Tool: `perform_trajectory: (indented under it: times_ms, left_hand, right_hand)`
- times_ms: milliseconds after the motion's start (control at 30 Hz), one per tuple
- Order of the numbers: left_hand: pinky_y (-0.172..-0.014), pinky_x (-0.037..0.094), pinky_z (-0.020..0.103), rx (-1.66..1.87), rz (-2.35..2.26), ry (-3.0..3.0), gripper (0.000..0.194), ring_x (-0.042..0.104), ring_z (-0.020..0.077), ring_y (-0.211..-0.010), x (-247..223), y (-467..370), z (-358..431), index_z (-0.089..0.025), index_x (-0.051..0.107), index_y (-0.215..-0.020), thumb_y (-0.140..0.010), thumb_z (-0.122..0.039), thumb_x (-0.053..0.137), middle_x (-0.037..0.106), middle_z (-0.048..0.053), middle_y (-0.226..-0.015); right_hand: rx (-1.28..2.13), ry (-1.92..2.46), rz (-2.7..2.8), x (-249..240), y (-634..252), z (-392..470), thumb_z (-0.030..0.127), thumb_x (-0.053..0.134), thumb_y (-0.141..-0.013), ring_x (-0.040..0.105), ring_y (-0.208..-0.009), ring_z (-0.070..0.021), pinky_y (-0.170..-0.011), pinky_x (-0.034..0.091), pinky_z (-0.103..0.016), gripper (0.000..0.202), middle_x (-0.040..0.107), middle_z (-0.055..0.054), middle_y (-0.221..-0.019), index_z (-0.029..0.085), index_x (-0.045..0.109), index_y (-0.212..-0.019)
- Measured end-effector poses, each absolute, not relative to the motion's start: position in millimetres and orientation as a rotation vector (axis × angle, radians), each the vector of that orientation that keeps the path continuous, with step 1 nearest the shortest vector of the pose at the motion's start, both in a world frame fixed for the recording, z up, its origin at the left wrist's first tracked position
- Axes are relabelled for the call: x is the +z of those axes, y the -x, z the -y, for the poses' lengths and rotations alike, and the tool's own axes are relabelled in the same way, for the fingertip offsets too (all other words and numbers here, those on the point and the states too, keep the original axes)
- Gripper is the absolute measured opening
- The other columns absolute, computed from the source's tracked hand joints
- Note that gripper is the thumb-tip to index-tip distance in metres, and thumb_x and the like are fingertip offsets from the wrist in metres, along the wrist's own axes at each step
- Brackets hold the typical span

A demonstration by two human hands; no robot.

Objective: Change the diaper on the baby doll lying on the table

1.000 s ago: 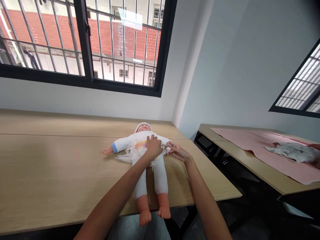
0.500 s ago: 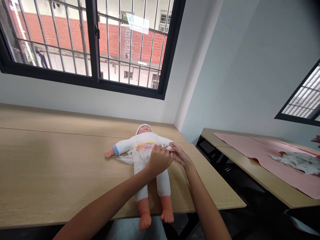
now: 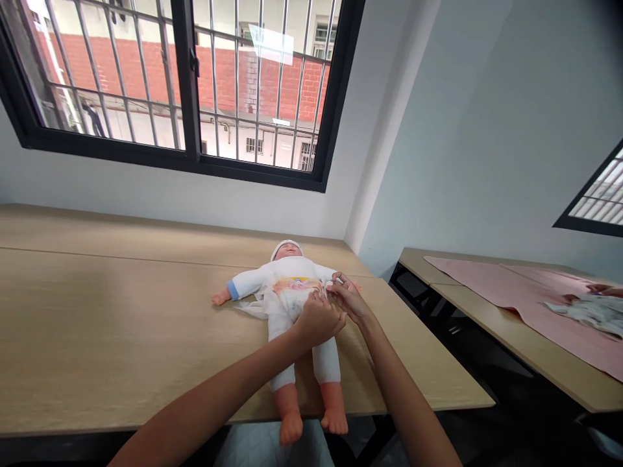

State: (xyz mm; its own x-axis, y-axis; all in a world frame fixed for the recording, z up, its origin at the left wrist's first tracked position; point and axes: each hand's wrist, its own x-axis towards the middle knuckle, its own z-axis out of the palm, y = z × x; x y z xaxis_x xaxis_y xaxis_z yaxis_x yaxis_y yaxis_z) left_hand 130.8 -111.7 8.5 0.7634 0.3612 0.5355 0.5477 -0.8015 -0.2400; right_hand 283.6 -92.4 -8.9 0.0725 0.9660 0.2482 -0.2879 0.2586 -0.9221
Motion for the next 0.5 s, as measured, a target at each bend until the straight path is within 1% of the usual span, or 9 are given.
perform_trajectory:
  times_ms: [67, 100, 167, 233, 267, 300, 367, 500]
  left_hand:
    - [-0.073, 0.045, 0.042, -0.687, 0.699, 2.587, 0.046, 0.063, 0.0301, -0.085, 10.2, -127.9, 111.3, -0.008, 0.073, -0.085, -0.094, -0.038, 0.039, 0.070, 0.019, -0.086]
    - [-0.075, 0.045, 0.043, -0.715, 0.700, 2.586, 0.045, 0.063, 0.0299, -0.088, 10.8, -126.2, 110.9, -0.009, 0.073, -0.088, -0.094, -0.038, 0.038, 0.070, 0.018, -0.089]
    - [-0.088, 0.043, 0.046, -0.799, 0.684, 2.566, 0.043, 0.059, 0.0309, -0.100, 11.4, -123.3, 109.6, -0.011, 0.072, -0.092, -0.094, -0.037, 0.038, 0.069, 0.016, -0.095]
    - [-0.101, 0.036, 0.050, -0.866, 0.663, 2.540, 0.041, 0.055, 0.0322, -0.111, 11.1, -121.7, 108.1, -0.012, 0.072, -0.094, -0.094, -0.037, 0.039, 0.069, 0.015, -0.099]
    - [-0.104, 0.033, 0.050, -0.872, 0.664, 2.539, 0.041, 0.054, 0.0324, -0.112, 10.8, -121.6, 107.5, -0.012, 0.072, -0.094, -0.093, -0.037, 0.040, 0.069, 0.015, -0.099]
    - [-0.105, 0.033, 0.050, -0.853, 0.670, 2.548, 0.041, 0.055, 0.0323, -0.111, 10.6, -121.8, 107.0, -0.012, 0.072, -0.093, -0.093, -0.037, 0.040, 0.069, 0.014, -0.098]
    - [-0.101, 0.038, 0.047, -0.787, 0.675, 2.586, 0.041, 0.058, 0.0313, -0.105, 10.3, -122.7, 106.5, -0.012, 0.072, -0.092, -0.094, -0.036, 0.039, 0.069, 0.014, -0.095]
    - [-0.095, 0.043, 0.041, -0.695, 0.608, 2.637, 0.043, 0.061, 0.0306, -0.101, 10.0, -124.3, 107.5, -0.011, 0.073, -0.088, -0.095, -0.033, 0.036, 0.070, 0.013, -0.088]
  right_hand:
    - [1.137, 0.817, 1.071, -9.8, -284.3, 91.9, 0.025, 0.080, -0.064, 0.053, -0.064, -0.0099, -0.063, 0.043, -0.020, 0.040, 0.057, 0.006, -0.069, 0.024, 0.045, -0.084]
    - [1.144, 0.809, 1.063, -10.0, -284.7, 92.0, 0.025, 0.079, -0.065, 0.053, -0.063, -0.0100, -0.062, 0.043, -0.020, 0.039, 0.057, 0.006, -0.068, 0.024, 0.046, -0.084]
    - [1.147, 0.794, 1.044, -9.6, -285.0, 92.4, 0.024, 0.079, -0.065, 0.053, -0.063, -0.0099, -0.062, 0.043, -0.020, 0.039, 0.057, 0.006, -0.068, 0.023, 0.046, -0.085]
    - [1.141, 0.792, 1.033, -8.6, -285.0, 93.2, 0.024, 0.080, -0.064, 0.054, -0.064, -0.0101, -0.063, 0.043, -0.020, 0.040, 0.058, 0.005, -0.070, 0.023, 0.046, -0.084]
    - [1.143, 0.795, 1.030, -7.9, -284.9, 93.7, 0.024, 0.080, -0.064, 0.054, -0.065, -0.0103, -0.063, 0.043, -0.020, 0.040, 0.058, 0.005, -0.070, 0.023, 0.046, -0.084]
    - [1.151, 0.796, 1.027, -7.2, -284.7, 94.2, 0.023, 0.080, -0.064, 0.053, -0.064, -0.0104, -0.062, 0.042, -0.021, 0.039, 0.058, 0.005, -0.070, 0.023, 0.046, -0.084]
    - [1.171, 0.790, 1.019, -6.2, -284.3, 95.0, 0.022, 0.080, -0.064, 0.053, -0.063, -0.0103, -0.061, 0.041, -0.021, 0.038, 0.057, 0.005, -0.068, 0.022, 0.048, -0.083]
    - [1.174, 0.763, 1.011, -5.9, -283.4, 95.1, 0.019, 0.079, -0.064, 0.052, -0.064, -0.0097, -0.063, 0.040, -0.020, 0.035, 0.054, 0.005, -0.065, 0.021, 0.050, -0.083]
